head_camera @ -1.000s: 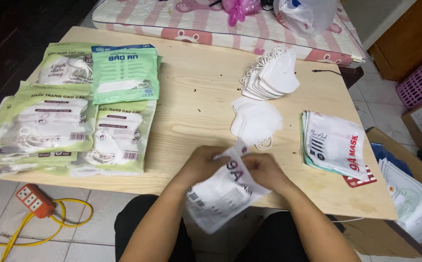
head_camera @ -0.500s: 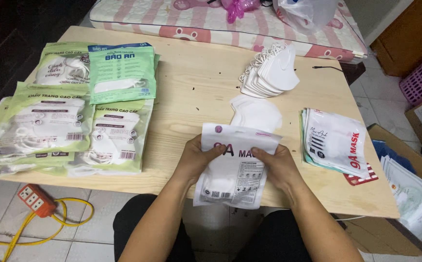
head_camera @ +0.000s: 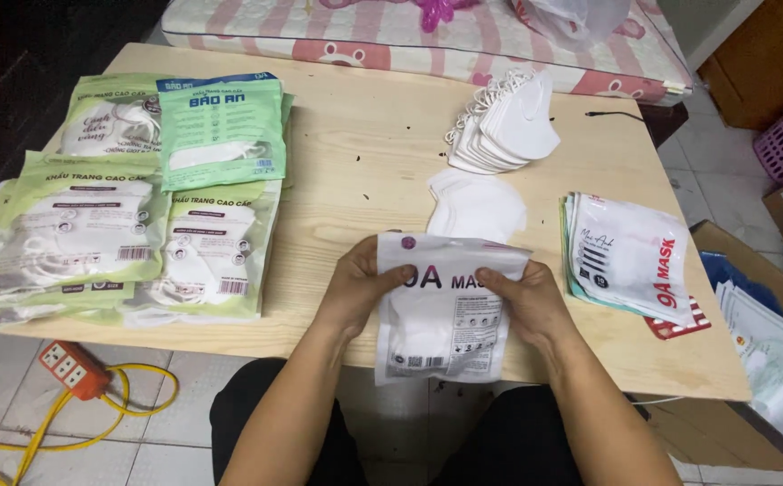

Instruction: Packaging white face masks into plastic bags on a wooden table

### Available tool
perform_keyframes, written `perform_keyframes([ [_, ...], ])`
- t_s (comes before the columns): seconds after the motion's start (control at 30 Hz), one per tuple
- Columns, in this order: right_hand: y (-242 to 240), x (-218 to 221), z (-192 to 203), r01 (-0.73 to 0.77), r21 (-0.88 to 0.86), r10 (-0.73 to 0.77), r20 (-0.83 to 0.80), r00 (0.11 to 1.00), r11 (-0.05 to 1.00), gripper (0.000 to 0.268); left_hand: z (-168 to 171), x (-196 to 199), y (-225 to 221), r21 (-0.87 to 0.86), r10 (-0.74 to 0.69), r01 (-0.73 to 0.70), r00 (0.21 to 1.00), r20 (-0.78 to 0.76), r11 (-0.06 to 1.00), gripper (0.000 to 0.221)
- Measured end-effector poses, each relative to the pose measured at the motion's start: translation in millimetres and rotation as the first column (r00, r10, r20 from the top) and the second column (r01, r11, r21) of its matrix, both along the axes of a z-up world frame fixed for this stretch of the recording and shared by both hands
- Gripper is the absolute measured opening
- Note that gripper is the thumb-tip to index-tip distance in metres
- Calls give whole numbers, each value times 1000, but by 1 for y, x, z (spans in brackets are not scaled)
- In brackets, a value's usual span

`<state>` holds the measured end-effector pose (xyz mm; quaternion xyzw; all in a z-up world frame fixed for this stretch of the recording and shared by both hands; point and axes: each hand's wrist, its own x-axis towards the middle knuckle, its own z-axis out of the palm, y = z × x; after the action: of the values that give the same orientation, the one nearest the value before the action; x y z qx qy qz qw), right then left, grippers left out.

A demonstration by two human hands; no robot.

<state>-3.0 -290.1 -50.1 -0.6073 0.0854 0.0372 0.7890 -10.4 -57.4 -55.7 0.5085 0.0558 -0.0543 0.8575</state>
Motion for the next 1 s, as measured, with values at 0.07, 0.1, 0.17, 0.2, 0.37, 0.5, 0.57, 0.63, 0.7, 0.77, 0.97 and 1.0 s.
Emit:
perform_keyframes([
  [0.07, -8, 4, -7, 16, 0, -16, 6, 1000, 1000, 26, 9, -4, 8, 5, 39, -39, 999, -16, 999, 59],
  [0.1, -12, 8, -9, 31, 1, -31, 20, 999, 1000, 26, 15, -4, 13, 11, 79, -79, 997, -23, 997, 58],
  [0.17, -14, 10, 2, 74, 19, -75, 33, 997, 997, 26, 17, -5, 17, 33, 37, -36, 999, -19, 999, 67],
  [0.2, -15, 11, 8, 117, 38, -118, 44, 992, 992, 26, 19, -6, 19, 55, -6, 7, 1000, -17, 998, 76],
  [0.37, -18, 26, -1, 155, 173, -166, 50, 985, 973, 29, -2, -13, -2, 345, -246, 230, 969, 2, 910, 69],
  [0.5, -22, 25, -21, 248, -113, -201, 316, 927, 962, 79, -51, -2, -8, 579, 47, -116, 990, 133, 807, 28],
  [0.57, -3, 9, -2, 112, -205, -47, 295, 954, 972, 80, -33, -8, -22, 653, 124, -420, 885, 449, 631, 28],
  [0.63, 13, 1, -16, -28, -292, 108, 261, 959, 956, 81, -29, -15, -33, 590, 117, -697, 680, 723, 407, 29],
  [0.7, 27, 2, -65, -145, -180, 174, 157, 972, 973, 94, -38, -22, -43, 781, -332, -561, 706, 625, 276, 41],
  [0.77, 50, -13, -7, 38, -195, -32, 33, 999, 980, 77, -28, -26, -49, 730, -337, -533, 655, 676, 428, 42],
  [0.97, 14, -3, -10, 99, 77, -99, -4, 995, 992, 34, 12, -17, -11, 595, 136, -369, 907, 399, 714, 80],
  [1.0, 10, -2, -13, 23, 115, -21, -22, 1000, 993, 33, 21, -13, -2, 530, 216, -269, 963, 161, 804, 101],
])
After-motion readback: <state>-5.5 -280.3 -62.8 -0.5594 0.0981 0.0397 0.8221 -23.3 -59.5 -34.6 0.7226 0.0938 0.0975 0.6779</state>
